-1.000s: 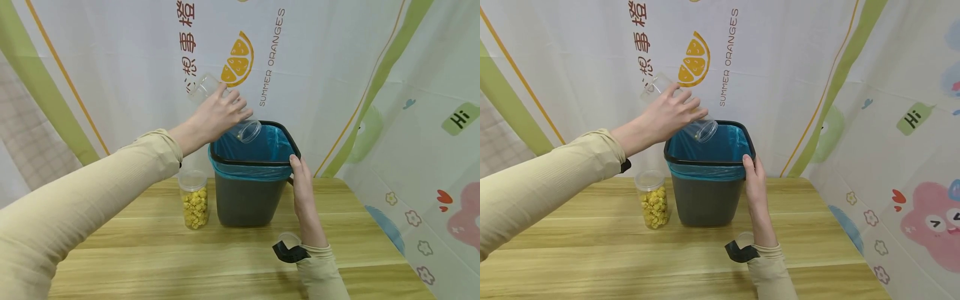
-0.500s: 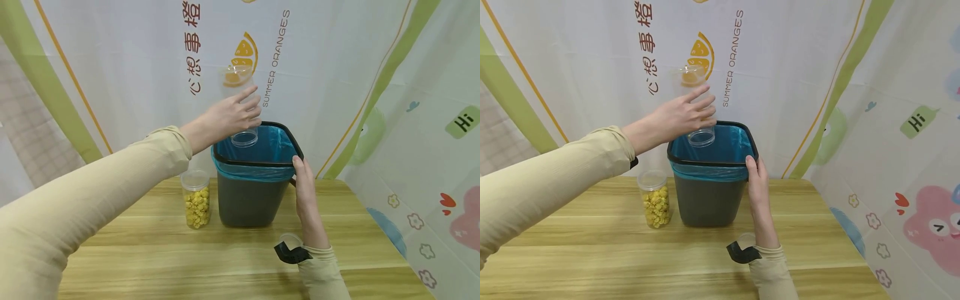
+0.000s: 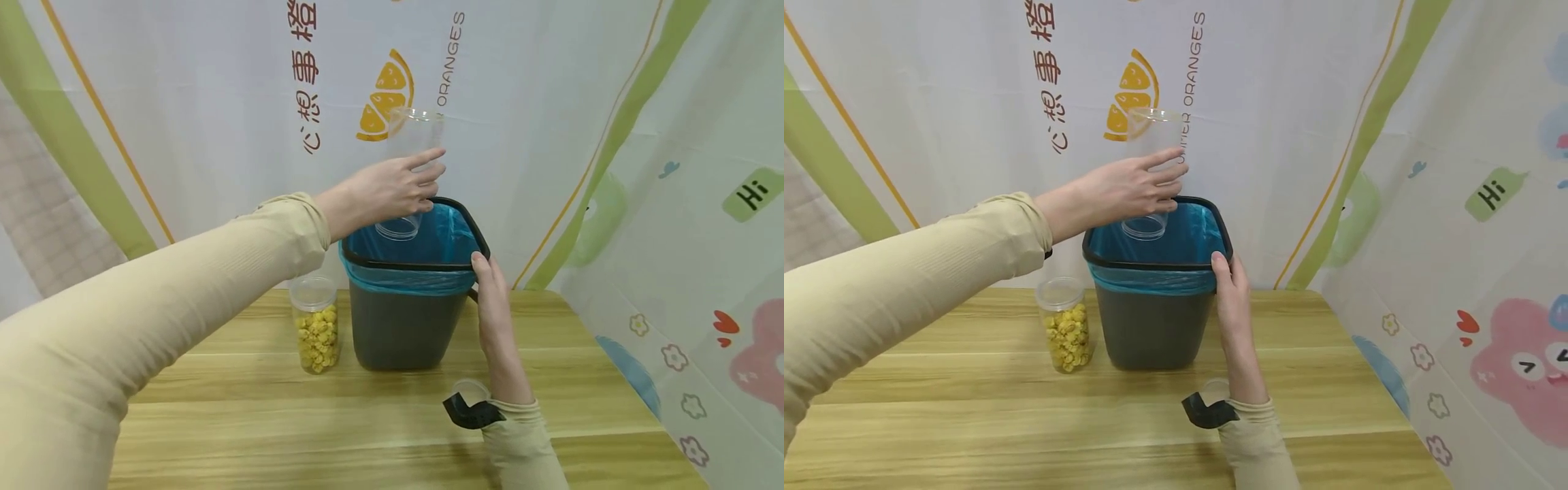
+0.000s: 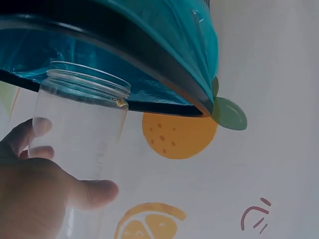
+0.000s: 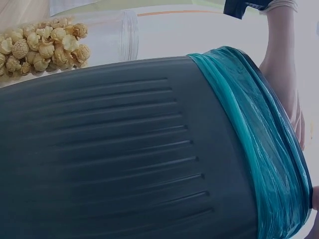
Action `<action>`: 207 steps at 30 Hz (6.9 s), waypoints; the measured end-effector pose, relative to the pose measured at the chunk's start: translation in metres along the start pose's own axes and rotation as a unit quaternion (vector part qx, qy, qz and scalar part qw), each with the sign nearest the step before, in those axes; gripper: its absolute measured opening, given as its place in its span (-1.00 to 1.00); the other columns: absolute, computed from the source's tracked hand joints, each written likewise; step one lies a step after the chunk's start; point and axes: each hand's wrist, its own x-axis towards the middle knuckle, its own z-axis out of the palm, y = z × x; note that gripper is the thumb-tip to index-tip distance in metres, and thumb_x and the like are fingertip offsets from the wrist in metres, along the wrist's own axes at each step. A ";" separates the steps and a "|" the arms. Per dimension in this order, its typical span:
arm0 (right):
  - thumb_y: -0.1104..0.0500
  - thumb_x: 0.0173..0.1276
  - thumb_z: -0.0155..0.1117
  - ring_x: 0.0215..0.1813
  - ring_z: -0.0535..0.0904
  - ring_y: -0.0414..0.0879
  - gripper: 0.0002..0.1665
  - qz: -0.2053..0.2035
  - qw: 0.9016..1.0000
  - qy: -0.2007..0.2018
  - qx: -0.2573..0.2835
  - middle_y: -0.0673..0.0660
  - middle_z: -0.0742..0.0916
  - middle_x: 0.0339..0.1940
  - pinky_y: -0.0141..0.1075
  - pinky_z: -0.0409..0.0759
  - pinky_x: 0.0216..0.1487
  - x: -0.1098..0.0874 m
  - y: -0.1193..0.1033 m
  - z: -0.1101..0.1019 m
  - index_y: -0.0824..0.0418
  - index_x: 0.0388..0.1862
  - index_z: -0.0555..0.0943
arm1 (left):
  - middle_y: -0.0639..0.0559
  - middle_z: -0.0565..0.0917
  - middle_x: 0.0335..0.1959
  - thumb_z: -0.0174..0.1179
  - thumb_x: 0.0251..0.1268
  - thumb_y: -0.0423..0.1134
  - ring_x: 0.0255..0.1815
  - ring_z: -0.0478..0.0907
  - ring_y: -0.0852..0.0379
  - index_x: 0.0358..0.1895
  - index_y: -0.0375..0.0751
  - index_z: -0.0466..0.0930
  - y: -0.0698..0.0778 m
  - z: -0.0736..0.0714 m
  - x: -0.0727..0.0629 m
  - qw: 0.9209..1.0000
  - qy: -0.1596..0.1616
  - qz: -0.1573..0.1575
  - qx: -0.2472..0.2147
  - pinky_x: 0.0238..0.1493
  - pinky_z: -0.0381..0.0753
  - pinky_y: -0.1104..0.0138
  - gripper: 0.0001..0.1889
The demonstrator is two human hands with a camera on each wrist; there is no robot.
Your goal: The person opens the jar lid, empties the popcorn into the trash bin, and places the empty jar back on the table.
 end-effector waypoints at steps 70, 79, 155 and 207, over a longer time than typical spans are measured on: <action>-0.27 0.59 -0.09 0.58 0.24 0.12 -0.26 0.008 1.000 0.010 -0.006 0.09 0.36 0.61 0.29 0.14 0.58 0.001 -0.003 0.003 -0.01 0.62 0.27 | -0.20 0.50 0.45 0.53 0.10 -0.21 0.37 0.43 -0.37 0.57 -0.02 0.24 0.035 0.035 -0.133 0.720 0.061 -0.512 -0.464 0.30 0.43 -0.34 -0.07; -0.29 0.58 -0.09 0.56 0.24 0.14 -0.27 0.008 1.000 0.006 -0.007 0.07 0.35 0.62 0.29 0.15 0.58 0.003 -0.004 0.005 -0.06 0.62 0.27 | -0.21 0.51 0.43 0.59 0.02 -0.15 0.35 0.46 -0.33 0.54 -0.08 0.29 0.097 0.053 -0.167 0.570 0.108 -0.611 -0.538 0.23 0.49 -0.29 -0.04; -0.31 0.56 -0.07 0.52 0.27 0.15 -0.26 0.010 1.000 0.020 -0.005 0.13 0.39 0.53 0.26 0.16 0.59 0.008 -0.001 0.007 0.02 0.55 0.35 | -0.17 0.17 0.65 0.29 0.41 0.02 0.66 0.11 -0.15 0.68 -0.08 -0.11 0.252 0.076 -0.177 0.313 0.129 -0.681 -0.649 0.67 0.09 -0.09 -0.05; -0.29 0.54 -0.05 0.47 0.37 0.11 -0.31 0.000 1.000 0.009 -0.005 0.11 0.45 0.40 0.23 0.26 0.49 0.008 -0.002 0.005 0.06 0.47 0.41 | -0.24 0.43 0.39 0.54 0.12 -0.02 0.39 0.44 -0.23 0.58 -0.12 0.03 0.279 0.046 -0.122 0.325 0.020 -0.596 -0.734 0.36 0.47 -0.20 0.06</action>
